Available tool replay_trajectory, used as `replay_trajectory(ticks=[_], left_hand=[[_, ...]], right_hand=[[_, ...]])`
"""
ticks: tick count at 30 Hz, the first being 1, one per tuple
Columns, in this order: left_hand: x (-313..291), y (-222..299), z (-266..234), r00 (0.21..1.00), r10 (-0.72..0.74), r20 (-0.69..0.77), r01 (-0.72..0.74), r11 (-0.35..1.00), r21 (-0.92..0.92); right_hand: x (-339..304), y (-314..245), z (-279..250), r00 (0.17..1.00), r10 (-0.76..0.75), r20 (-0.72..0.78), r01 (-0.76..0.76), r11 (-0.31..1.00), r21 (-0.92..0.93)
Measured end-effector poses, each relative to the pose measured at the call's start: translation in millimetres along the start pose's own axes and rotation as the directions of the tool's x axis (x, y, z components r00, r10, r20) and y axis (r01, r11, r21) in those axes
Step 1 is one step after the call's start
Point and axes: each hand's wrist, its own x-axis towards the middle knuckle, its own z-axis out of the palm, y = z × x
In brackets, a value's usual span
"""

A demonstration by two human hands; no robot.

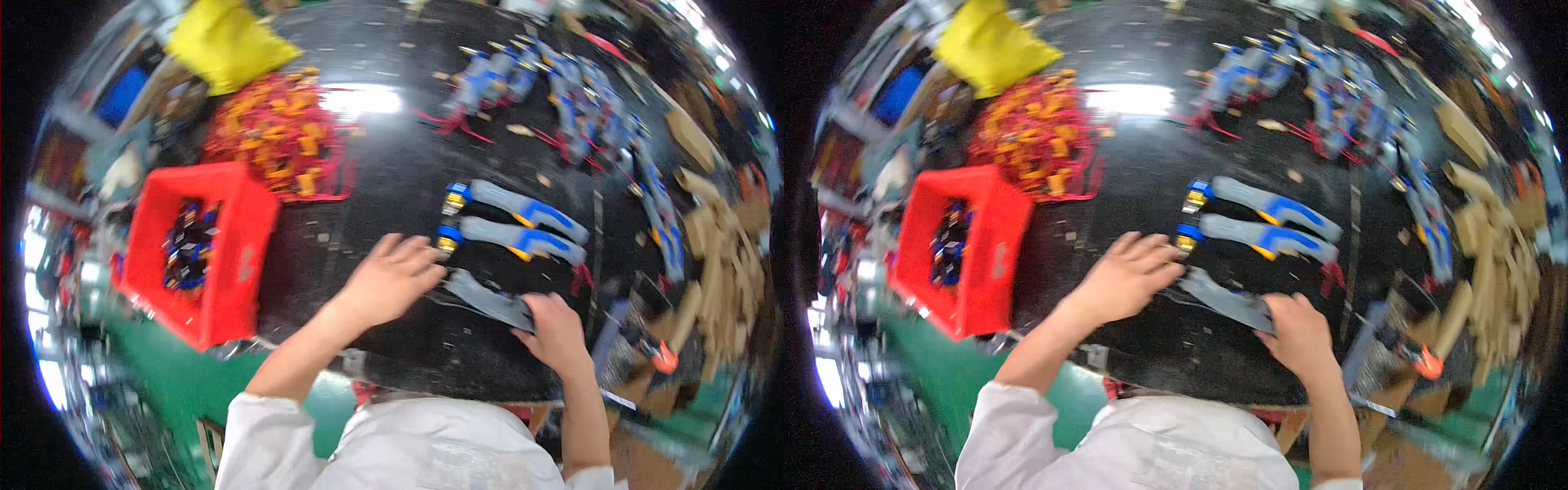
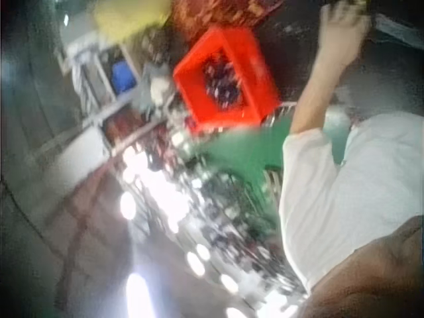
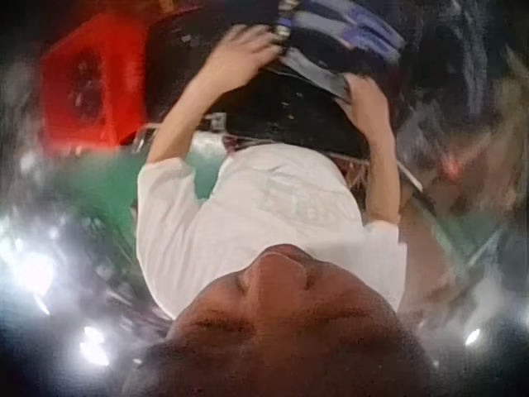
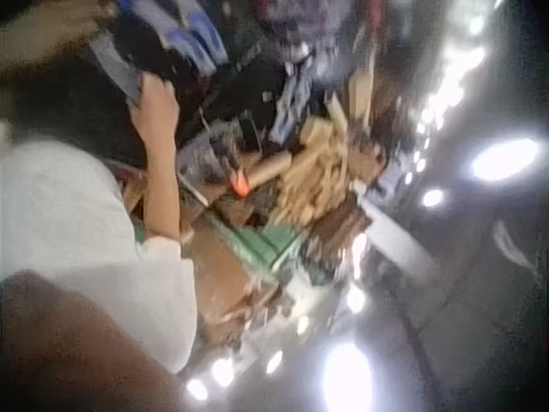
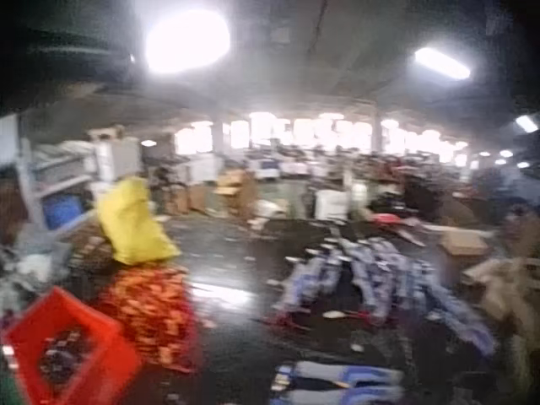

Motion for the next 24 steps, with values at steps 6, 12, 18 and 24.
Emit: replay_trajectory(ticks=[6, 12, 18, 24], left_hand=[[10.1, -16.9, 8.1, 0.955, 0.293, 0.052, -0.296, 0.952, 0.074], [-24.0, -2.1, -24.8, 0.911, 0.358, -0.202, -0.387, 0.913, -0.127], [-80.2, 1.1, -105.5, 0.938, 0.062, -0.341, -0.100, 0.990, -0.096], [-175.6, -37.2, -197.4, 0.431, -0.806, -0.407, 0.901, 0.356, 0.250]], right_hand=[[-16.5, 6.6, 14.5, 0.989, 0.025, -0.143, -0.027, 1.000, -0.014], [-12.0, -11.6, -13.5, 0.981, -0.103, -0.166, 0.113, 0.992, 0.054], [-14.0, -1.8, -21.0, 0.984, -0.024, -0.174, 0.033, 0.998, 0.050], [-57.0, 7.5, -30.1, 0.897, 0.364, -0.251, -0.290, 0.913, 0.287]])
